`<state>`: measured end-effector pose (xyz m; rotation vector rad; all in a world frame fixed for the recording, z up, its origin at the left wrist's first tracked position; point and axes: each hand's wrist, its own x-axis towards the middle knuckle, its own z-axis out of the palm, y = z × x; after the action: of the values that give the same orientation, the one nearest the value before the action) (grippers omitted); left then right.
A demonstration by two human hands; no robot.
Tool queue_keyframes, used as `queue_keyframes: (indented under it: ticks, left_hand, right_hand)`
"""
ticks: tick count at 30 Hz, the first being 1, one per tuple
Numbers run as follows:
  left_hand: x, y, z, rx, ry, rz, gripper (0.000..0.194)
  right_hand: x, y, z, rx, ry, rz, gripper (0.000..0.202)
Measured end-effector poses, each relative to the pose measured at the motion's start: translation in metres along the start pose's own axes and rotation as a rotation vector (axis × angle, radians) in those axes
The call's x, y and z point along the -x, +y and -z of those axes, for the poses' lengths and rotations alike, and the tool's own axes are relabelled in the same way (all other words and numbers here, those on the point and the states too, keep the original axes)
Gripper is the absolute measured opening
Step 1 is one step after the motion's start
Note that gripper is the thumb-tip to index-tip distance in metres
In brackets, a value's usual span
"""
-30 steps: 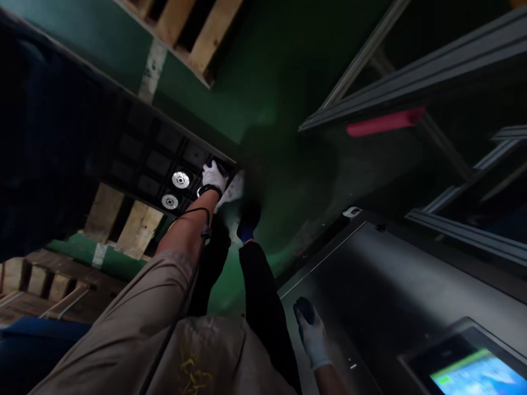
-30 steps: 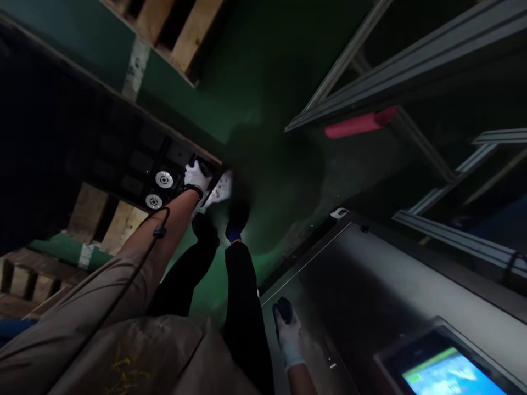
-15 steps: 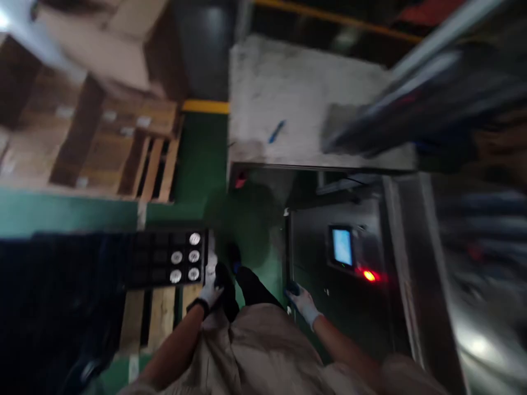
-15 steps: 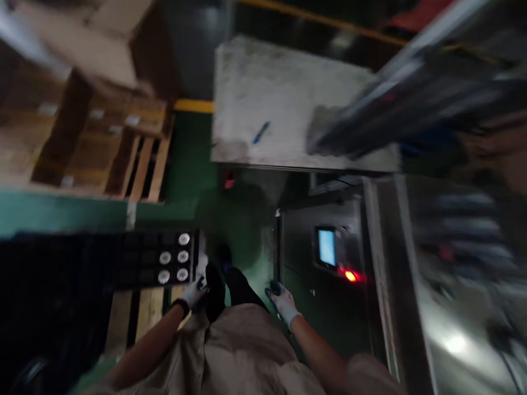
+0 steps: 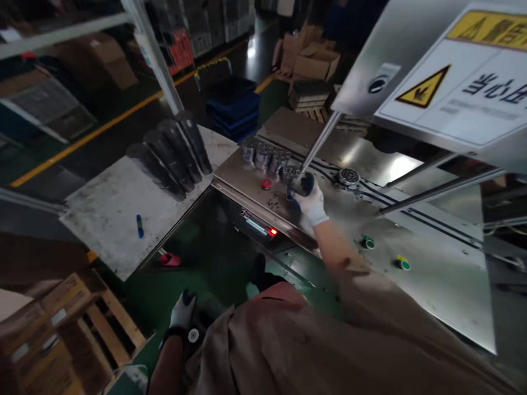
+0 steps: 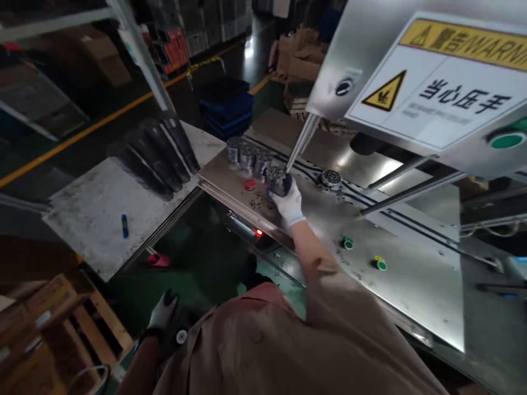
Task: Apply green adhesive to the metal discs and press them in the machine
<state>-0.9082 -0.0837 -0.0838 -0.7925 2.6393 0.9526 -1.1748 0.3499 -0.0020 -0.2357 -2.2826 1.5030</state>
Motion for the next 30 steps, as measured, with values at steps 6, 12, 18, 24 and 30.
queue_keyframes:
  ticks: [6, 12, 18, 24, 30]
  left_hand:
    - [-0.078, 0.180, -0.034, 0.213, -0.104, -0.218, 0.046]
    - [-0.077, 0.352, -0.059, 0.838, -0.682, -0.663, 0.106]
    - [-0.057, 0.435, -0.082, 0.750, -0.959, -0.627, 0.097]
    - [-0.049, 0.454, -0.093, 0.532, -1.090, -0.570, 0.080]
    - [-0.085, 0.442, -0.092, 0.432, -0.929, -0.599, 0.083]
  right_hand:
    - [-0.086, 0.014, -0.024, 0.523, -0.126, 0.021, 0.076]
    - [-0.024, -0.011, 0.013, 0.464, 0.003, 0.322, 0.079]
    - [0.006, -0.037, 0.072, 0.419, -0.160, 0.444, 0.079]
    - [0.026, -0.007, 0.081, 0.204, -0.092, 0.283, 0.079]
    - [0.031, 0.009, 0.088, 0.294, 0.101, 0.037, 0.083]
